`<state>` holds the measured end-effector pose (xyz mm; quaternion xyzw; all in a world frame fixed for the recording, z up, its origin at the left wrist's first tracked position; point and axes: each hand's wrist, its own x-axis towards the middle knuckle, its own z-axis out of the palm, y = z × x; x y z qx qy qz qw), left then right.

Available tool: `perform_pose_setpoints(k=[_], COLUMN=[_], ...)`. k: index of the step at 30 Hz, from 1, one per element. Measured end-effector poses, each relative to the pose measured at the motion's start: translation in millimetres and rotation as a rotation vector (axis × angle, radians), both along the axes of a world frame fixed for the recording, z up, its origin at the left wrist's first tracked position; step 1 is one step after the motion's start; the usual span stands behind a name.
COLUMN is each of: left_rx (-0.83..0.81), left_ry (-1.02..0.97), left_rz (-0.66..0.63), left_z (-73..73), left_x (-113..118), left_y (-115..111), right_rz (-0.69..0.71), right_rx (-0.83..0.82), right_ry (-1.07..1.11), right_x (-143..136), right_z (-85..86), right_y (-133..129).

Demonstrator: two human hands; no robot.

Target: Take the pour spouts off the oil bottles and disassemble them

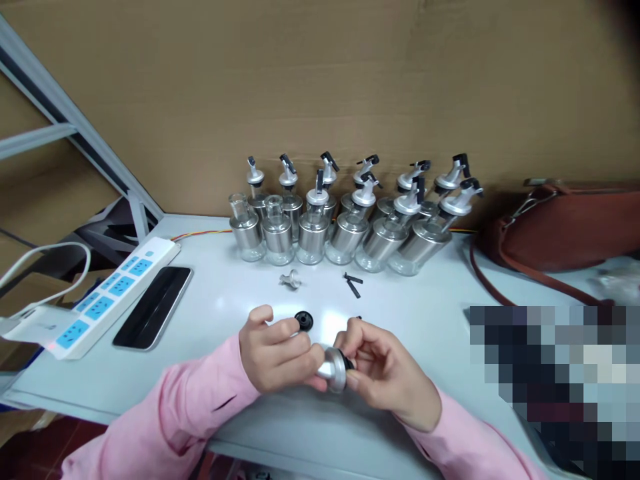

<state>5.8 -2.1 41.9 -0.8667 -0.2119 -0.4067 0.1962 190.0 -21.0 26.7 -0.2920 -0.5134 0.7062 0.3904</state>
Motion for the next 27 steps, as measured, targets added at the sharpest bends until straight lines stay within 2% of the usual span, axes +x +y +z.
perform_pose_setpoints(k=[4, 8, 12, 17, 21, 23, 24, 25, 27], left_rx=[-0.065, -0.157, -0.378, -0.601, -0.721, -0.717, -0.668, -0.585, -0.379], left_ry=[0.070, 0.075, 0.067, 0.040, 0.000, -0.007, -0.004, 0.000, 0.021], left_rz=[0.010, -0.013, -0.084, -0.152, -0.168, -0.154, -0.130, -0.095, -0.022], left_z=[4.0, 7.6, 8.2, 5.6, 3.0, 1.4, 0.4, -0.8, -3.9], left_x=[-2, -5, -7, -9, -10, -8, -7, -6, -3], left_y=[2, 5, 10, 13, 13, 13, 13, 13, 14], right_rz=[-0.072, -0.165, -0.253, -0.269, -0.314, -0.322, -0.328, -0.336, -0.337], right_rx=[0.042, 0.219, 0.610, 1.162, 1.462, 1.449, 1.370, 1.239, 0.871], right_ry=[-0.069, -0.156, -0.325, -0.520, -0.697, -0.674, -0.631, -0.575, -0.443], right_x=[-4, -7, -6, -2, 0, 1, 2, 2, 3], right_z=[4.2, 7.9, 7.7, 10.9, 10.2, 7.7, 6.2, 4.8, 2.7], right_y=[-1, -2, -2, 0, 1, 3, 4, 5, 7])
